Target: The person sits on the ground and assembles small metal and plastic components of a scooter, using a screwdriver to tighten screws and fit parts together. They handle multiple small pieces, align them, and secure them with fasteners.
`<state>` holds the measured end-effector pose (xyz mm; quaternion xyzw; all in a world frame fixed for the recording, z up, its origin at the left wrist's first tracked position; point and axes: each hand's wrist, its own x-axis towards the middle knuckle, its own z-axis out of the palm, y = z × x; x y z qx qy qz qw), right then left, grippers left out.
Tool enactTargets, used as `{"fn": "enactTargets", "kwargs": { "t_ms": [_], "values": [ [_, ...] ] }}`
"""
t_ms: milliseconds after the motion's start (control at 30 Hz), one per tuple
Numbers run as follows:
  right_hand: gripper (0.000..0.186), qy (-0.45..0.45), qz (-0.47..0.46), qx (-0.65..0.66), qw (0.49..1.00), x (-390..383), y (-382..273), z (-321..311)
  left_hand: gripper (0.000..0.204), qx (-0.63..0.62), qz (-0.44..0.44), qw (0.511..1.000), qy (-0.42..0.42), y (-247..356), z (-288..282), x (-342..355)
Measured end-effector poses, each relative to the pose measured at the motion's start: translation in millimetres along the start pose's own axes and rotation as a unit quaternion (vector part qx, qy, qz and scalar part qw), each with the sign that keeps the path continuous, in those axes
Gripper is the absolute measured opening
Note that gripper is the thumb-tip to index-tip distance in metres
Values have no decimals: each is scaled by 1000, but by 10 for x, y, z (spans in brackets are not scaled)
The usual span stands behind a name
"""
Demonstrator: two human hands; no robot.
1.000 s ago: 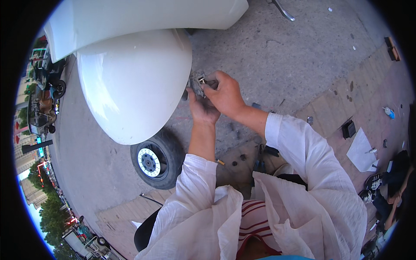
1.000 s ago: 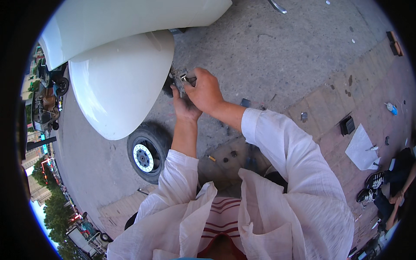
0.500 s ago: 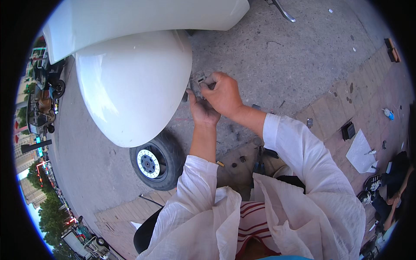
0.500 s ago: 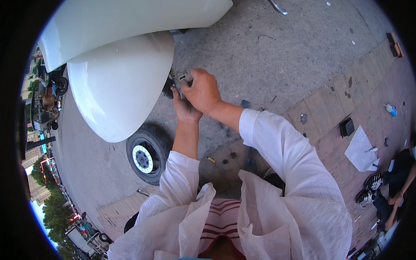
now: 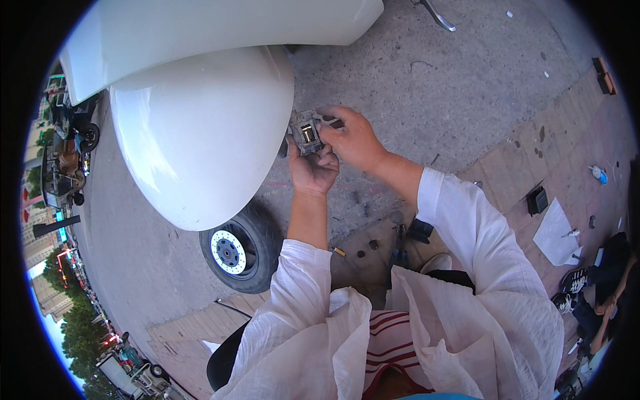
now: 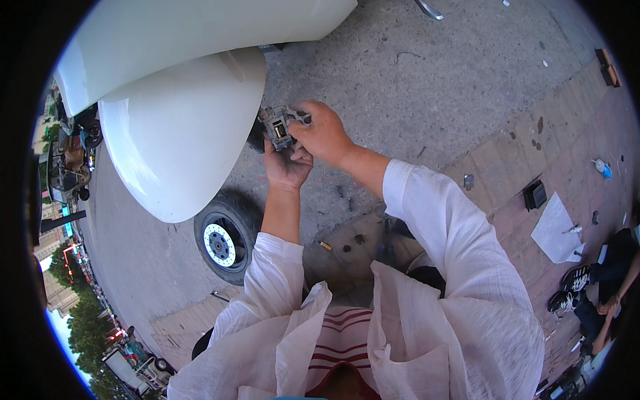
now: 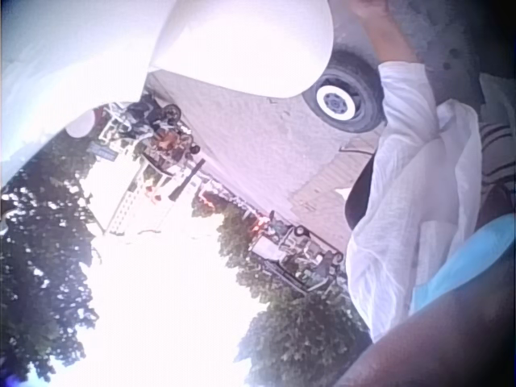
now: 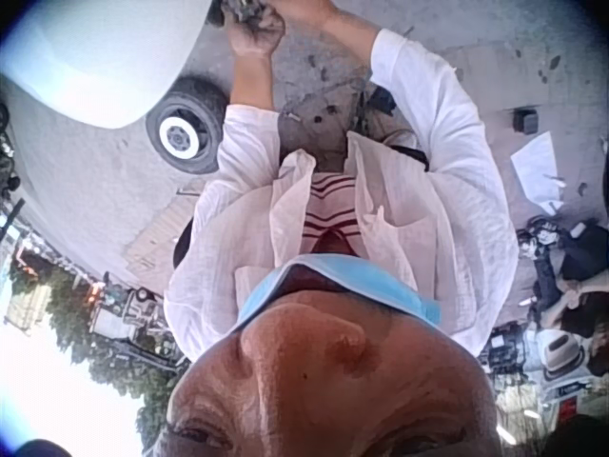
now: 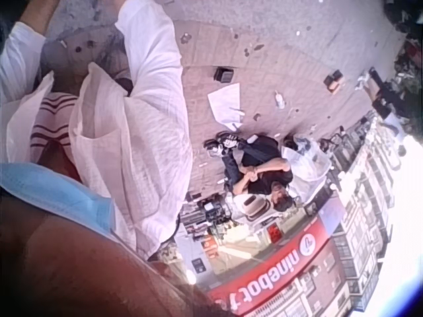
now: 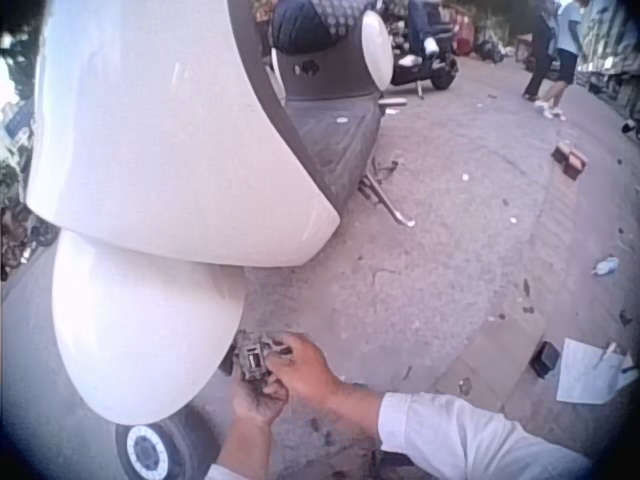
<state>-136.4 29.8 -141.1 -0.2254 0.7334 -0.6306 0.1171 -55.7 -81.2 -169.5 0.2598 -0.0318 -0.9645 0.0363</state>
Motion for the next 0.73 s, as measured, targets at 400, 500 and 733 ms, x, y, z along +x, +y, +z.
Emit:
{"fn": "enactTargets", "kwargs": {
  "t_ms": [400,500,733],
  "values": [
    [42,-184,217,203,937,213,-57,-62,46,-9,32,999,41,2,74,-67],
    [46,-186,213,212,935,238,-43,-60,46,0,40,998,56,-22,112,-90],
    [52,-204,244,221,922,270,-72,-65,44,-11,23,999,27,5,91,-107]
  ]
}}
